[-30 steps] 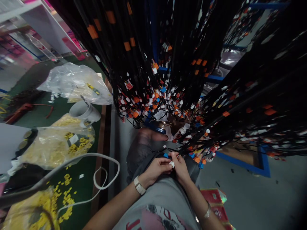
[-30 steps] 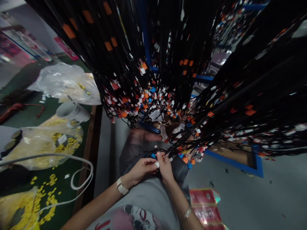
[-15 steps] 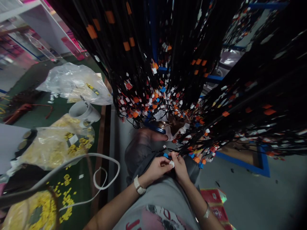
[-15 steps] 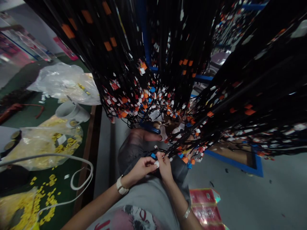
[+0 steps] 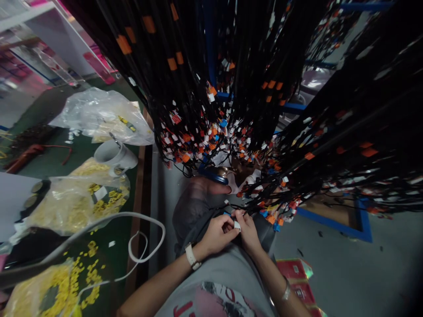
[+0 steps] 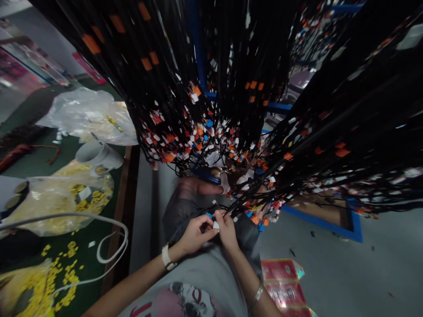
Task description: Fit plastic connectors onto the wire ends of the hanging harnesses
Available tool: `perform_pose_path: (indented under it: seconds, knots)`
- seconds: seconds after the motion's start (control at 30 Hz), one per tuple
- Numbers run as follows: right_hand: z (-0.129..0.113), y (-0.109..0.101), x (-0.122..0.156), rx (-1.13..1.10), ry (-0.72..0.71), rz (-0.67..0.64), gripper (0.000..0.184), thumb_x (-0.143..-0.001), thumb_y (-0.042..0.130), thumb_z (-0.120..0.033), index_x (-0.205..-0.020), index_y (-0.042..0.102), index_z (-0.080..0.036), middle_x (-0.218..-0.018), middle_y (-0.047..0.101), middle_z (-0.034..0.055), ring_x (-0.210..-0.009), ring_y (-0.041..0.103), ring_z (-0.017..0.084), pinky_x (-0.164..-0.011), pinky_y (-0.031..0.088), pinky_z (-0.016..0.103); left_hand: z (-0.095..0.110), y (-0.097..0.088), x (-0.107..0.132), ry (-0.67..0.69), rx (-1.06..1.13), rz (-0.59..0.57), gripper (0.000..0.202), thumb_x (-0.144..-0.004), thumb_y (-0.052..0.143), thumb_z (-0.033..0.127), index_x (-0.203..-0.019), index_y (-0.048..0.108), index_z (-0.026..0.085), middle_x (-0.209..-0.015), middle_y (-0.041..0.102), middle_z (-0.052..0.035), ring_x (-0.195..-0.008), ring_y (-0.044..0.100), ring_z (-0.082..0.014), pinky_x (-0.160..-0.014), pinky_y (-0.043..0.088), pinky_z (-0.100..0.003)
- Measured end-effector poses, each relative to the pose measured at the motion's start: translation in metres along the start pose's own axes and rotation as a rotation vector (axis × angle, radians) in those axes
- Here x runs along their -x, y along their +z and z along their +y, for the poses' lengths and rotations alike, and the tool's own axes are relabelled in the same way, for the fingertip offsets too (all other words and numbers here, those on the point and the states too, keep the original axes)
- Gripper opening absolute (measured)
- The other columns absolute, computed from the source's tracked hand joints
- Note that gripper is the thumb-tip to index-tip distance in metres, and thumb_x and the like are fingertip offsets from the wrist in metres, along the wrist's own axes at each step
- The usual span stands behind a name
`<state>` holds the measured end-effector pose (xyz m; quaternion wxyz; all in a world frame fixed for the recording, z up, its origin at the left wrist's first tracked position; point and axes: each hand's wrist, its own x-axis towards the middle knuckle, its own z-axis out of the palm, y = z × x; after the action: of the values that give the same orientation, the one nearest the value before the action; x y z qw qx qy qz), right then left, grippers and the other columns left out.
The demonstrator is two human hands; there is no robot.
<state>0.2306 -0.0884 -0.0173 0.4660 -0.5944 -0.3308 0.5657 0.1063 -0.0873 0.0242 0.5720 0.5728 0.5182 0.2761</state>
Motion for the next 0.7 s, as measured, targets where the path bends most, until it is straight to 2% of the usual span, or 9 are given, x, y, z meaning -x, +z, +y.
perform_pose_path:
  seconds: [0.13,0.4,0.7]
  knots:
    - [0.0006,-0.0008,-0.0002,0.022,0.010,0.005,0.041,-0.075,0.056,-0.059,-0.062,0.053,-0.021,-0.057,0.048,-0.0028,-0.056,0.043,0.014,-0.055,0.035,0.027,0.0003,0.0015,0.0009,0.034,-0.068,0.027,0.013,-0.074,0.061,0.027,-0.070,0.057,0.015,-0.065,0.055,0.0008,-0.059,0.047,-0.0097,-0.058,0.038,-0.020]
    - [0.0050,-0.0013,-0.0014,0.011,0.028,-0.005,0.037,-0.075,0.059,-0.055,-0.063,0.050,-0.022,-0.055,0.044,-0.0040,-0.052,0.039,0.013,-0.050,0.033,0.026,-0.0001,0.0040,0.0007,0.021,-0.110,0.045,0.011,-0.074,0.059,0.025,-0.069,0.056,0.016,-0.064,0.055,0.0012,-0.057,0.046,-0.0092,-0.055,0.036,-0.020]
    - [0.0034,-0.0010,-0.0029,0.074,-0.039,0.009,0.036,-0.076,0.058,-0.054,-0.062,0.049,-0.022,-0.057,0.046,-0.0030,-0.056,0.041,0.014,-0.055,0.034,0.027,-0.0018,0.0041,0.0012,-0.014,-0.078,0.030,0.013,-0.074,0.059,0.025,-0.067,0.053,0.016,-0.061,0.049,0.0034,-0.055,0.042,-0.0082,-0.054,0.033,-0.020]
